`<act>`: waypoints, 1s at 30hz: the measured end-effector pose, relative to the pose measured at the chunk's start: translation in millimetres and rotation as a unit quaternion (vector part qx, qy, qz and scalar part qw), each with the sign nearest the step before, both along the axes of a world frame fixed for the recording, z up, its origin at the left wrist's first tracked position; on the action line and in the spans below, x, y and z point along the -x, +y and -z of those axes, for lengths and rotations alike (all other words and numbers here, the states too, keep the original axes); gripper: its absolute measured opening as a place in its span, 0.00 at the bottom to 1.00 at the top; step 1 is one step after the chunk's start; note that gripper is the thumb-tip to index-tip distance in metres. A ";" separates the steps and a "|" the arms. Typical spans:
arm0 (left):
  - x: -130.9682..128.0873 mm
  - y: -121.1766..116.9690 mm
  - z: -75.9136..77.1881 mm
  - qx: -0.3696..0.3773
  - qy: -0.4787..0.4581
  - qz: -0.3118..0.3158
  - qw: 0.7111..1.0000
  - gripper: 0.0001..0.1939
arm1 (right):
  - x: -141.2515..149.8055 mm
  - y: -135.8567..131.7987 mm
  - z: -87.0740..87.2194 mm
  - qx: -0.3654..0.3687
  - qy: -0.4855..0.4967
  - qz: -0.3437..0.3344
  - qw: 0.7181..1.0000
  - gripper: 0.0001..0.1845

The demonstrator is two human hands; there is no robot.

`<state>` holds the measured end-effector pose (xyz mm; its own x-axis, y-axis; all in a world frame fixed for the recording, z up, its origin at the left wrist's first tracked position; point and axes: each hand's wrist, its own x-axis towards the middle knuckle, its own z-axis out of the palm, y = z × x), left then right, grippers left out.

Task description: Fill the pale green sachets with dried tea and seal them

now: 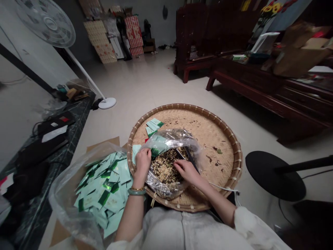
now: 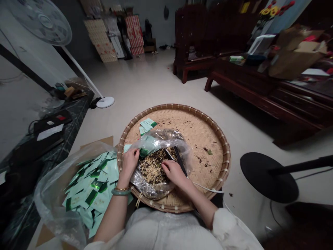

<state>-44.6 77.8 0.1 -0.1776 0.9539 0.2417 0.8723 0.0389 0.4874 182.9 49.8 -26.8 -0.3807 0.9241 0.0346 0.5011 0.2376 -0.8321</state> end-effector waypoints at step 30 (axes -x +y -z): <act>-67.8 -79.7 3.5 0.136 -0.578 -0.033 0.804 0.18 | 2.9 -15.5 -25.5 -0.239 -0.044 0.018 0.970 0.22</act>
<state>23.2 -1.9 -3.4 -0.1864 0.9224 -0.3381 -0.1666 0.3095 0.9362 180.0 34.3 -1.2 -0.3690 0.8231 0.4317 0.5804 0.5668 -0.5847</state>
